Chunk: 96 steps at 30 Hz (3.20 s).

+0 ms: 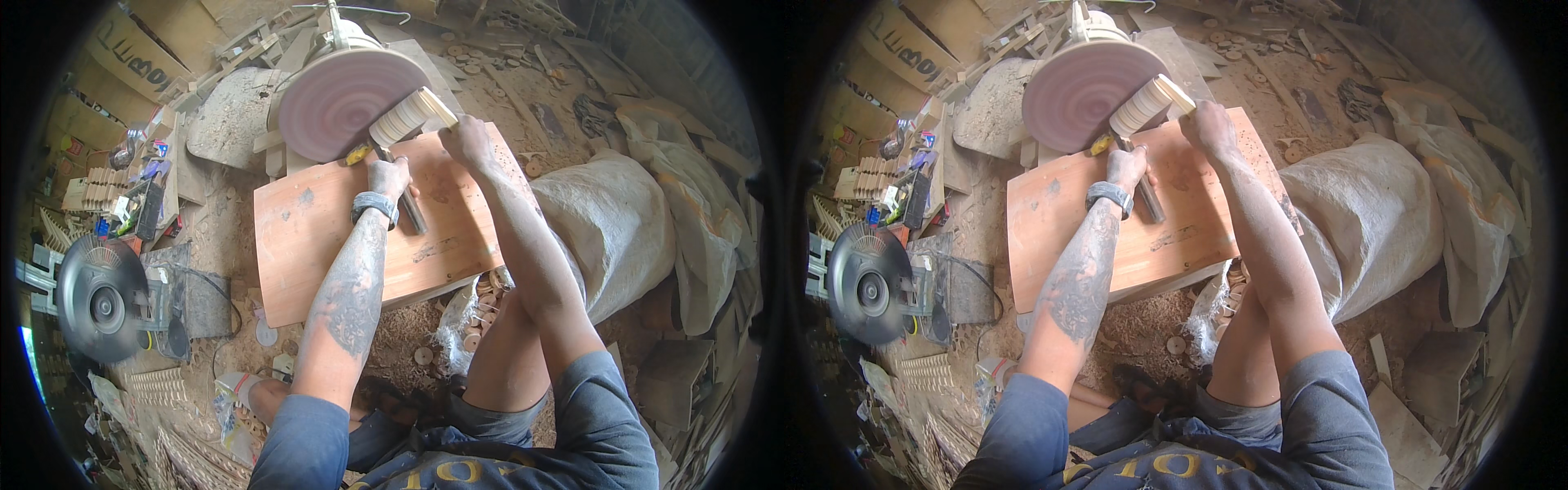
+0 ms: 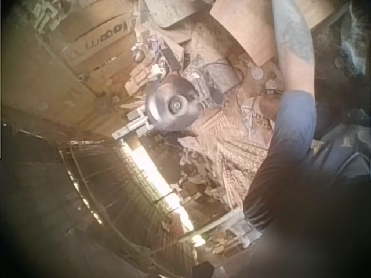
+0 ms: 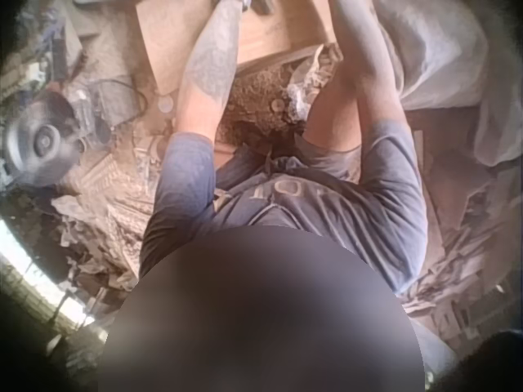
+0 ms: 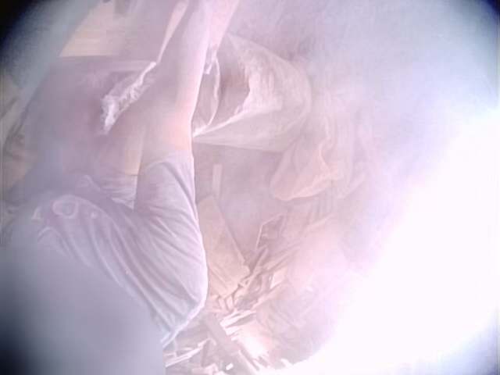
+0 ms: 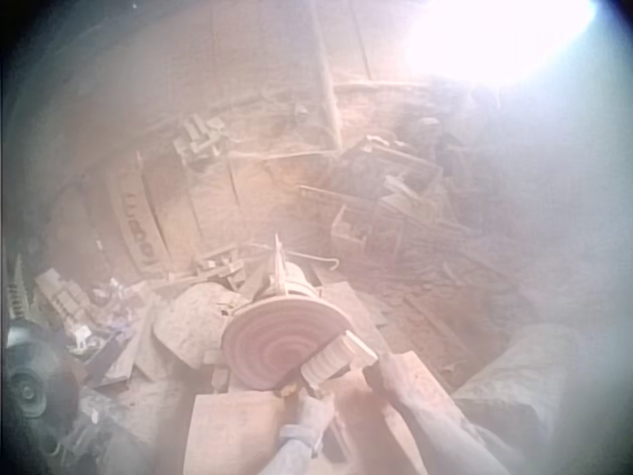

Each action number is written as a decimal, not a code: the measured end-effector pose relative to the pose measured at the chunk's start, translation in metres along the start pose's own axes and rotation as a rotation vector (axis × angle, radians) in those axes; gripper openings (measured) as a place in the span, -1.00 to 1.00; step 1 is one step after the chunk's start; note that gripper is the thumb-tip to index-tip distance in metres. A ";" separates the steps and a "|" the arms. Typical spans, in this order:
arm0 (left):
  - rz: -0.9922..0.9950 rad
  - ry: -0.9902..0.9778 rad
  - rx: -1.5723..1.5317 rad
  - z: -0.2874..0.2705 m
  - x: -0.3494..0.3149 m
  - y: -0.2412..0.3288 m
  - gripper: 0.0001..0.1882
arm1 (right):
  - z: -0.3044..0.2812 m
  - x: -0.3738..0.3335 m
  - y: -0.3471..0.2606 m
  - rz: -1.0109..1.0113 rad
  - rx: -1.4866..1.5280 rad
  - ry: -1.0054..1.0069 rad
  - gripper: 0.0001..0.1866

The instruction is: The person sits on the floor and repeatedly grinds the edges of small wooden discs against a rotating grinding wheel. They pick discs from a sack, hold them against the wheel with both hands, then place them back into the sack. The process is repeated multiple times throughout the clip.

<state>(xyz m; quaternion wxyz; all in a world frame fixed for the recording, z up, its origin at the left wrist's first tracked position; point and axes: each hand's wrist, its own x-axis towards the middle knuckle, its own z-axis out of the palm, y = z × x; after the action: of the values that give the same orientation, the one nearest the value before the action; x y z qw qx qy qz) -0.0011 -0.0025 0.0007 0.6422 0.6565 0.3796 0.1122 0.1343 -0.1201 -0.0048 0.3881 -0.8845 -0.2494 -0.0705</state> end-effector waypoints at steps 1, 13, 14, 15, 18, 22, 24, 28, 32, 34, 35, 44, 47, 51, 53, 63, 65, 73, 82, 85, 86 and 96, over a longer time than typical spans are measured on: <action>-0.004 0.002 0.009 0.000 0.000 0.001 -0.68 | 0.000 0.000 0.000 0.004 0.004 -0.008 -0.74; 0.014 -0.025 0.030 -0.002 0.003 0.000 -0.66 | 0.002 0.002 0.005 -0.040 -0.001 -0.002 -0.74; 0.004 -0.030 0.031 -0.002 0.004 0.000 -0.66 | 0.002 0.002 0.005 -0.038 -0.002 0.002 -0.74; 0.007 -0.026 0.029 -0.002 0.004 0.001 -0.65 | 0.002 0.002 0.004 -0.050 -0.003 0.007 -0.75; -0.017 -0.007 0.038 -0.001 0.003 0.002 -0.63 | 0.000 0.000 0.003 -0.038 0.001 0.006 -0.75; -0.011 -0.008 0.048 -0.001 0.002 0.004 -0.62 | -0.003 -0.001 -0.002 0.000 0.014 -0.023 -0.75; -0.009 -0.009 0.052 -0.002 0.002 0.004 -0.61 | -0.005 -0.001 -0.004 0.006 0.010 -0.032 -0.75; 0.021 -0.004 0.063 -0.002 0.005 0.000 -0.62 | -0.003 -0.002 -0.002 -0.031 0.011 0.019 -0.76; 0.005 -0.017 0.066 -0.001 0.011 -0.004 -0.66 | 0.003 -0.001 0.004 -0.038 0.049 0.033 -0.76; 0.008 -0.005 0.032 0.000 0.012 -0.006 -0.69 | 0.004 0.000 0.005 -0.056 0.029 0.022 -0.75; 0.014 -0.001 0.009 0.001 0.013 -0.006 -0.70 | 0.003 0.001 0.005 -0.073 0.021 0.021 -0.74; 0.222 0.066 -0.083 -0.022 -0.060 0.004 -0.69 | -0.039 -0.037 -0.048 -0.062 0.164 -0.051 -0.74; 0.406 0.127 -0.153 -0.035 -0.108 0.016 -0.70 | -0.055 -0.063 -0.078 -0.160 0.299 0.033 -0.81; 0.726 0.144 -0.227 -0.064 -0.158 0.038 -0.72 | -0.075 -0.097 -0.112 -0.222 0.504 0.080 -0.84; 0.750 0.098 -0.230 -0.080 -0.181 0.041 -0.72 | -0.079 -0.117 -0.125 -0.183 0.546 0.086 -0.88; 0.596 -0.059 -0.324 -0.133 -0.253 0.013 -0.66 | -0.082 -0.190 -0.151 -0.261 0.678 0.023 -0.89; 0.616 -0.022 -0.212 -0.133 -0.250 0.004 -0.69 | -0.075 -0.198 -0.146 -0.173 0.679 -0.023 -0.86; -0.019 -0.449 -0.191 -0.103 -0.186 -0.016 -0.62 | -0.067 -0.181 -0.079 0.343 0.616 -0.307 -0.74; 0.167 -0.281 -0.247 -0.013 -0.064 -0.004 -0.60 | -0.077 -0.079 -0.030 0.347 0.270 -0.249 -0.62; 0.100 -0.190 -0.212 -0.001 -0.040 -0.008 -0.66 | -0.056 -0.065 -0.017 0.371 0.281 -0.268 -0.63; 0.106 -0.122 -0.174 0.003 -0.035 -0.009 -0.70 | -0.046 -0.060 -0.014 0.340 0.254 -0.238 -0.63; 0.144 0.086 -0.093 0.021 -0.005 -0.003 -0.67 | -0.015 -0.021 0.010 0.232 0.163 -0.142 -0.63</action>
<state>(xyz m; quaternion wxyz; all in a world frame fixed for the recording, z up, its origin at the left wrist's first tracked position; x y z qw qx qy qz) 0.0082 -0.0220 -0.0033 0.6452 0.6462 0.3531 0.2038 0.1225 -0.1448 -0.0079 0.4454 -0.8757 -0.1772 0.0577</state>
